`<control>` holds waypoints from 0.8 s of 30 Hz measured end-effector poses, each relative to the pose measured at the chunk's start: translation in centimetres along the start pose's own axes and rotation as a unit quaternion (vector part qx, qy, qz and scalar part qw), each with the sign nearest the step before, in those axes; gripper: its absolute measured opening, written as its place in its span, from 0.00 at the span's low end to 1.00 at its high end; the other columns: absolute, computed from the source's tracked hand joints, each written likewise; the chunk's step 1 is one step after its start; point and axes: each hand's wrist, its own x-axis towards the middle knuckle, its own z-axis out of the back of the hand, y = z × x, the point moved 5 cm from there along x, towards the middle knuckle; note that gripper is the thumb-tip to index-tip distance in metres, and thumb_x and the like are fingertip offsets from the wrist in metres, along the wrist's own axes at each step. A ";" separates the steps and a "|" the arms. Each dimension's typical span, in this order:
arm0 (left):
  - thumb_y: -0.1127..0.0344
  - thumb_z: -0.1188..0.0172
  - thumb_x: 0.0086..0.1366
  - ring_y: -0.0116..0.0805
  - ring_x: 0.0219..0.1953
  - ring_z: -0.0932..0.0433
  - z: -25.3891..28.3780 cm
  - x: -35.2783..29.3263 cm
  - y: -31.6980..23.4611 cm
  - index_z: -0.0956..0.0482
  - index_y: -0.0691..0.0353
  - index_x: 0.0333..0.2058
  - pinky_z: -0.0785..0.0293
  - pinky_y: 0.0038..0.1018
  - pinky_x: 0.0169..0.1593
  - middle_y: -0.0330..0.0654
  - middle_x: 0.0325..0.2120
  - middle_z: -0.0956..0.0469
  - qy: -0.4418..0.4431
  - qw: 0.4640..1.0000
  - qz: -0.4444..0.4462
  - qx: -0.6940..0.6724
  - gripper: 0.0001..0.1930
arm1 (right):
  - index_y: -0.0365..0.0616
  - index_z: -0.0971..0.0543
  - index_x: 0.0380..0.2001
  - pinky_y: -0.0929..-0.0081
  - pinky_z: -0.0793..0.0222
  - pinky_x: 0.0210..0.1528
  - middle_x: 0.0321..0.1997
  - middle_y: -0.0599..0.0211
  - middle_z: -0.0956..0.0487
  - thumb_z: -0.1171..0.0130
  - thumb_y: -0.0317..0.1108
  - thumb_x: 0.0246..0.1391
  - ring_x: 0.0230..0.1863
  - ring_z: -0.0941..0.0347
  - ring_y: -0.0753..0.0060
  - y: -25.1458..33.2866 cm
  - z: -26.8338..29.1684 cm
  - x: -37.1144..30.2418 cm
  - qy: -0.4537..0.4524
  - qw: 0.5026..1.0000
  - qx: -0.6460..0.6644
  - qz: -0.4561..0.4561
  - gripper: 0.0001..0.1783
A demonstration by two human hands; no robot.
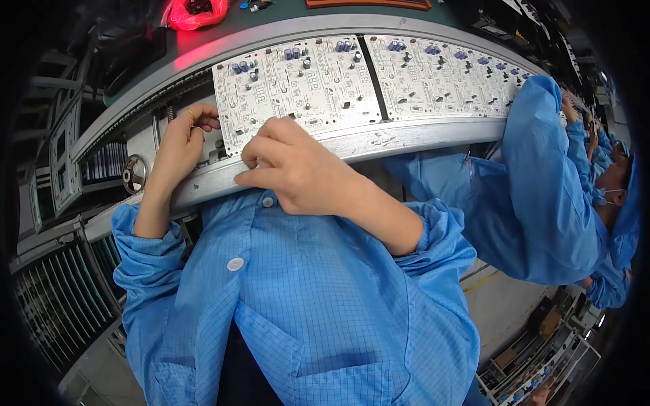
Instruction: Assembling components onto printed circuit boards on an assembly line.
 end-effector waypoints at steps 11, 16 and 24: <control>0.82 0.61 0.55 0.38 0.39 0.21 -0.5 0.2 -1.1 0.25 0.68 0.46 0.28 0.28 0.49 0.50 0.32 0.21 0.013 1.000 0.016 0.004 0.21 | 0.44 0.19 0.35 0.67 0.33 0.36 0.35 0.65 0.27 0.45 0.18 0.40 0.35 0.33 0.60 0.9 -2.0 2.3 0.018 0.993 0.084 0.080 0.17; 0.82 0.58 0.57 0.39 0.43 0.22 2.6 -1.6 -0.7 0.27 0.67 0.49 0.28 0.29 0.51 0.50 0.37 0.21 -0.050 0.998 -0.011 0.025 0.22 | 0.44 0.20 0.34 0.67 0.31 0.35 0.35 0.65 0.27 0.45 0.19 0.39 0.34 0.30 0.59 1.3 -4.2 3.5 0.017 0.984 0.162 0.071 0.15; 0.57 0.46 0.67 0.43 0.52 0.26 23.0 -16.1 -0.1 0.32 0.66 0.58 0.33 0.36 0.56 0.51 0.55 0.29 -0.480 0.773 0.067 0.410 0.25 | 0.43 0.19 0.34 0.66 0.28 0.38 0.36 0.63 0.26 0.45 0.20 0.38 0.39 0.27 0.58 1.5 -9.8 4.7 0.056 0.968 0.238 0.064 0.16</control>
